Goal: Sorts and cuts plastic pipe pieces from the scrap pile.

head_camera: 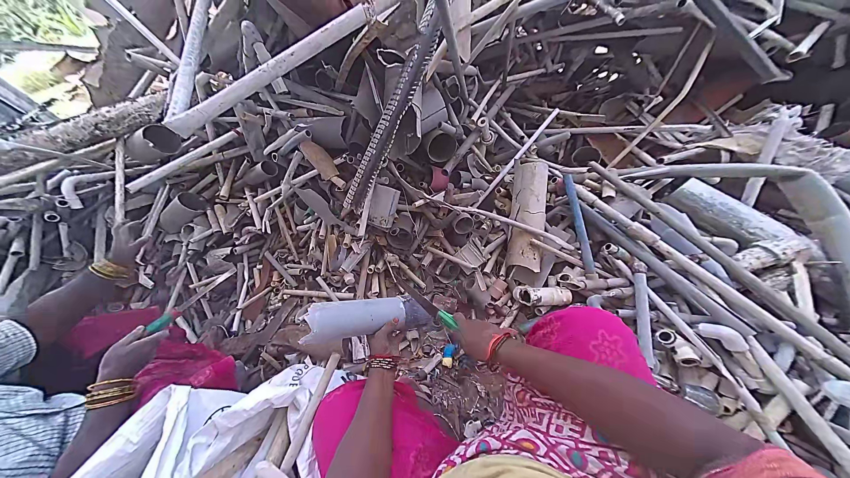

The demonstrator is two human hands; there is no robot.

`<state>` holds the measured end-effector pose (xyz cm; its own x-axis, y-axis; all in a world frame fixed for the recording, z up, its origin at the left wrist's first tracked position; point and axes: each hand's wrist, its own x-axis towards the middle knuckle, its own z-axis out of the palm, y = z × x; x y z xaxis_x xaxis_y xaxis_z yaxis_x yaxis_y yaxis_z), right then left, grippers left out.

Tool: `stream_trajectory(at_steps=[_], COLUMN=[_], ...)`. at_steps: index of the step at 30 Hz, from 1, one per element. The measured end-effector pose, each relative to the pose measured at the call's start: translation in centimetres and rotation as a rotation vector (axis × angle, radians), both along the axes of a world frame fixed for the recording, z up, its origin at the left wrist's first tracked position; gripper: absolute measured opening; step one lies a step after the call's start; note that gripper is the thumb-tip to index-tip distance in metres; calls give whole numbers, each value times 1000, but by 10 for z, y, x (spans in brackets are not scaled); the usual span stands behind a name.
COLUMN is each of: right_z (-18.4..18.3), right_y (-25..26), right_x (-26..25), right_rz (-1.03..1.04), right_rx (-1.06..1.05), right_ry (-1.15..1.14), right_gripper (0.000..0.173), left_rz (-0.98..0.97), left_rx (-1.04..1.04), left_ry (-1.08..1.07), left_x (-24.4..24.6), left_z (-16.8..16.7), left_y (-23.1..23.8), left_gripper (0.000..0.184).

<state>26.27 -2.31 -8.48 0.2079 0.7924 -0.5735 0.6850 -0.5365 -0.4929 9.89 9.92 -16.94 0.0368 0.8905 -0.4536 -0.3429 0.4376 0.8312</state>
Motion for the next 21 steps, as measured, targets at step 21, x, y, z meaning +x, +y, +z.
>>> stream_trajectory(at_steps=[21], right_z=[14], right_y=[-2], right_x=[-18], right_rz=[246], right_rx=[-56], right_ry=[-87], right_gripper=[50], left_rz=[101], left_rx=[47], left_ry=[2], left_x=[-4], left_z=[3], left_y=[5], left_gripper=[63])
